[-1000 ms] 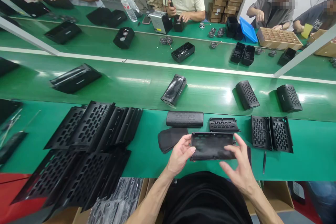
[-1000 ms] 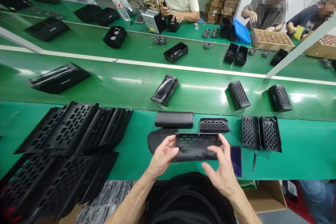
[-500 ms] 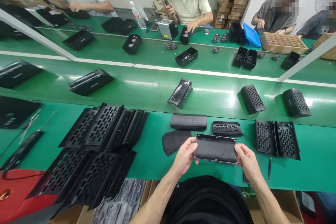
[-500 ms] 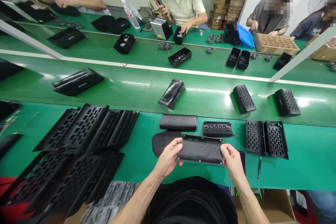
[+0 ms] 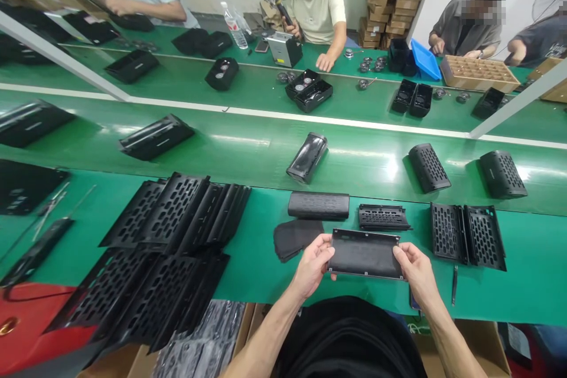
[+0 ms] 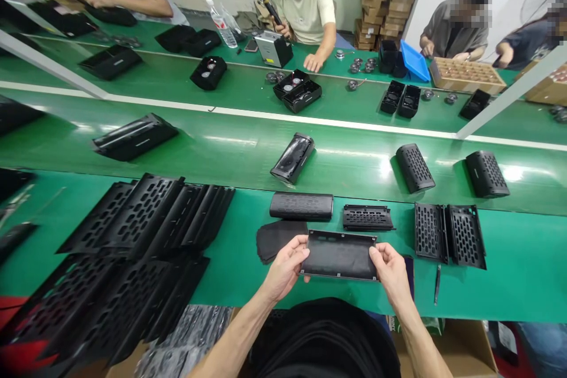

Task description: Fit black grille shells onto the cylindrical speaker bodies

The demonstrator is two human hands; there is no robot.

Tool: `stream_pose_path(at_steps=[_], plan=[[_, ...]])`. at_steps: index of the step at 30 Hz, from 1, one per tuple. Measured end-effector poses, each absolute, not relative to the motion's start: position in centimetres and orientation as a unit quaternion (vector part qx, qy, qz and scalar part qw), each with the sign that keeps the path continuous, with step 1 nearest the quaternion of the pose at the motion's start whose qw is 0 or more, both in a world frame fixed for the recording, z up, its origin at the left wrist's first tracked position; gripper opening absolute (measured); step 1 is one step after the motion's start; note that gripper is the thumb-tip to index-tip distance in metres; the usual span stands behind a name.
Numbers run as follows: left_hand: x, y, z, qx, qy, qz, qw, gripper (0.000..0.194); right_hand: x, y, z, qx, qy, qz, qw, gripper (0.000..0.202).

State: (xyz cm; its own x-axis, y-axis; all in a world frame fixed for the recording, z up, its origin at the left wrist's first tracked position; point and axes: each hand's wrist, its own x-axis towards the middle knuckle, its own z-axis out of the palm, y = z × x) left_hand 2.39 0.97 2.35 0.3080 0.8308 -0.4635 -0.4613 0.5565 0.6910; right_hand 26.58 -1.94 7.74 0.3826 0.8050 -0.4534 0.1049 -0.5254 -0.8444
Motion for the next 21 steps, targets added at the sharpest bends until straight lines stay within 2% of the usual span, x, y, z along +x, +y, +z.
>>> stream_pose_path(at_steps=[10,21], plan=[[2.51,0.93,2.57,0.226,0.408,0.410,0.784,0.036,26.84,-2.33,7.61,-0.734,-0.331,0.454,0.381,0.056],[2.62,0.76,2.20,0.231,0.410,0.409,0.782,0.043,27.03,-2.68,7.17,-0.734,-0.331,0.450,0.385,0.053]])
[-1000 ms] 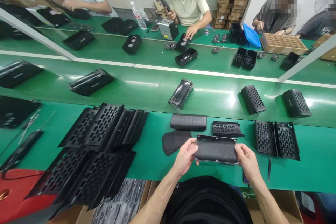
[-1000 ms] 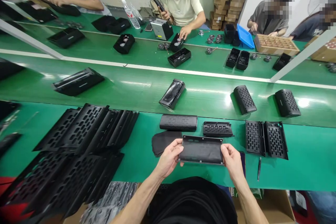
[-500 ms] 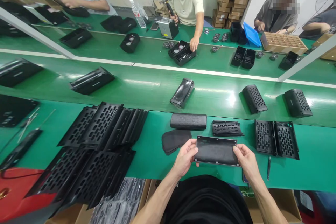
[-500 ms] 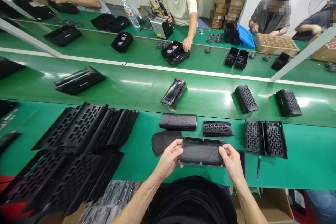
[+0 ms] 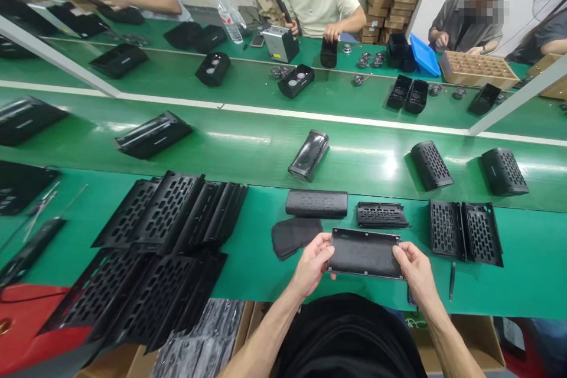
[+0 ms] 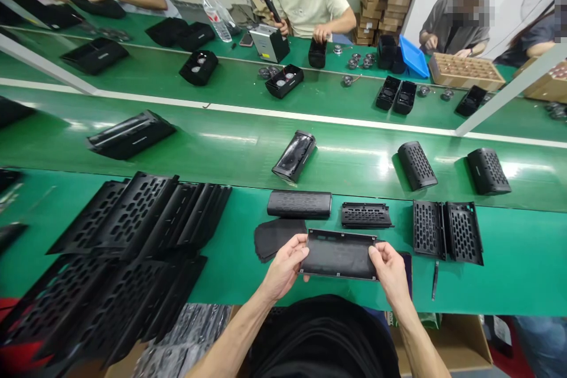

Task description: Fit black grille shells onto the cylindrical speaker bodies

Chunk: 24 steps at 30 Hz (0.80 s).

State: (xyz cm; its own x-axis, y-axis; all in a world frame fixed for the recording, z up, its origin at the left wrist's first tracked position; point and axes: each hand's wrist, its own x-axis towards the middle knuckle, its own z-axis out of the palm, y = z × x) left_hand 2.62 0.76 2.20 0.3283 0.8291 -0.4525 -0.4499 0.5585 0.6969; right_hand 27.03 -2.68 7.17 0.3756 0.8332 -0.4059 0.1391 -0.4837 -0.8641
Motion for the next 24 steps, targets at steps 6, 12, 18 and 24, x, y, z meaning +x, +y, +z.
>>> stream_pose_path(at_steps=[6,12,18,24], plan=[[2.5,0.9,2.1,0.238,0.421,0.407,0.775,0.049,26.9,-2.7,7.5,-0.730,-0.315,0.459,0.398,0.055],[2.3,0.8,2.2,0.244,0.411,0.406,0.779,0.053,26.7,-2.6,7.8,-0.725,-0.310,0.461,0.406,0.055],[1.9,0.4,1.9,0.246,0.383,0.423,0.783,0.054,27.3,-3.2,7.1,-0.695,-0.312,0.493,0.420,0.050],[0.8,-0.4,1.5,0.301,0.302,0.491,0.759,0.047,28.0,-3.7,6.6,-0.670,-0.308,0.482,0.473,0.049]])
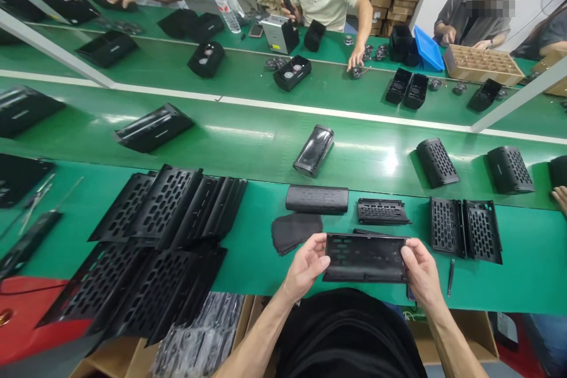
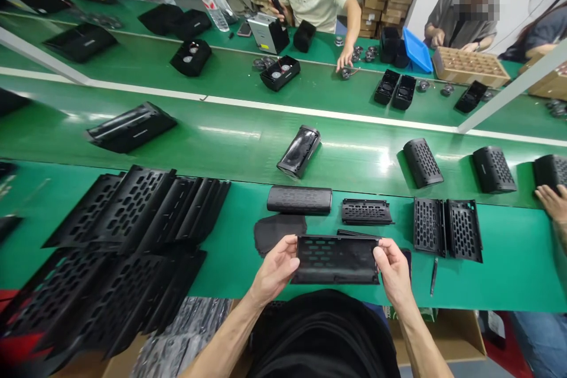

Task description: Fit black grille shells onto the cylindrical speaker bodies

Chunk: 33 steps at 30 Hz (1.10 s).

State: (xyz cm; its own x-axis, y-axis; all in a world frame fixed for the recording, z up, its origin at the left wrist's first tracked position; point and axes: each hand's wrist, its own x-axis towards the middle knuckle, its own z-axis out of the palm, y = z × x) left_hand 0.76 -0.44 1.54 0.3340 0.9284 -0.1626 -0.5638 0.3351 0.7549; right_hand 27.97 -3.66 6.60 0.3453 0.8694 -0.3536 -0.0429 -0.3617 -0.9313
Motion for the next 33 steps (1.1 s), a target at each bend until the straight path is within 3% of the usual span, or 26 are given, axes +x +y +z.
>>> stream_pose_path(at_steps=[9,14,22,28,30,33], plan=[[-0.2,-0.9,0.8,0.336,0.282,0.484,0.757,0.043,27.9,-3.6,6.5,-0.664,-0.283,0.490,0.488,0.049],[-0.4,-0.9,1.7,0.244,0.298,0.473,0.793,0.047,26.9,-2.8,7.6,-0.660,-0.259,0.516,0.481,0.051],[1.4,2.9,0.6,0.062,0.218,0.294,0.929,0.065,25.3,1.5,8.5,-0.628,-0.295,0.629,0.351,0.052],[1.8,4.1,-2.5,0.016,0.211,0.240,0.947,0.049,23.9,5.8,7.4,-0.611,-0.368,0.656,0.245,0.054],[1.4,4.0,-3.2,-0.004,0.218,0.247,0.944,0.048,23.6,7.1,7.7,-0.622,-0.412,0.631,0.215,0.057],[0.5,4.0,-3.5,-0.029,0.216,0.269,0.938,0.049,22.5,8.3,9.5,-0.627,-0.570,0.482,0.222,0.049]])
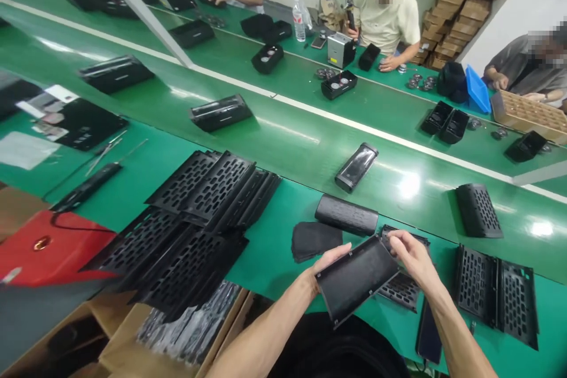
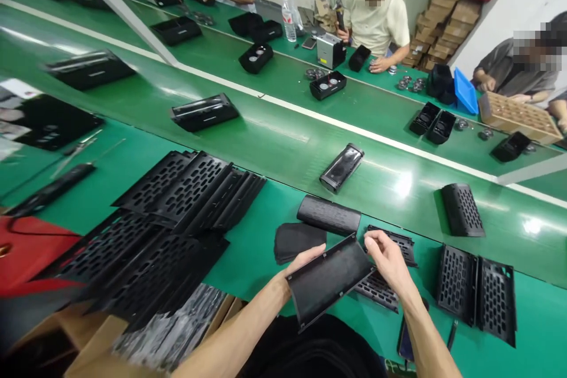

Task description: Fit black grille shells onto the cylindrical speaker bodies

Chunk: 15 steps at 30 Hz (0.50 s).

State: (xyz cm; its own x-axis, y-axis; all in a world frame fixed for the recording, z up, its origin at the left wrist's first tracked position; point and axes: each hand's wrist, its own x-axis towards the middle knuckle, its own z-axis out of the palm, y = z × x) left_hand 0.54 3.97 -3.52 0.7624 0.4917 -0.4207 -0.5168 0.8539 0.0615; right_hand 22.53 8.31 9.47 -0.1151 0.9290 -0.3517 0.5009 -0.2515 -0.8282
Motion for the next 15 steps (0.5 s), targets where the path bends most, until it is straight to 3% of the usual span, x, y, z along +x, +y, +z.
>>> stream_pose_path(at_steps=[2,5,10,12,15], plan=[[0.1,4.1,-3.3,-0.041,0.203,0.289,0.934,0.050,21.3,8.4,11.2,-0.558,-0.705,0.383,0.211,0.037],[-0.4,4.6,-2.7,-0.063,0.179,0.310,0.932,0.052,19.1,7.8,13.2,-0.403,-0.842,0.338,0.120,0.028],[-0.6,5.7,-2.4,-0.060,0.175,0.317,0.930,0.052,16.4,7.2,14.0,-0.327,-0.895,0.301,0.022,0.023],[-0.7,6.1,-2.6,-0.059,0.174,0.322,0.929,0.050,16.4,8.1,13.7,-0.338,-0.889,0.306,0.038,0.020],[-1.1,6.3,-2.6,-0.065,0.194,0.341,0.917,0.045,17.4,11.6,11.9,-0.457,-0.809,0.342,0.138,0.024]])
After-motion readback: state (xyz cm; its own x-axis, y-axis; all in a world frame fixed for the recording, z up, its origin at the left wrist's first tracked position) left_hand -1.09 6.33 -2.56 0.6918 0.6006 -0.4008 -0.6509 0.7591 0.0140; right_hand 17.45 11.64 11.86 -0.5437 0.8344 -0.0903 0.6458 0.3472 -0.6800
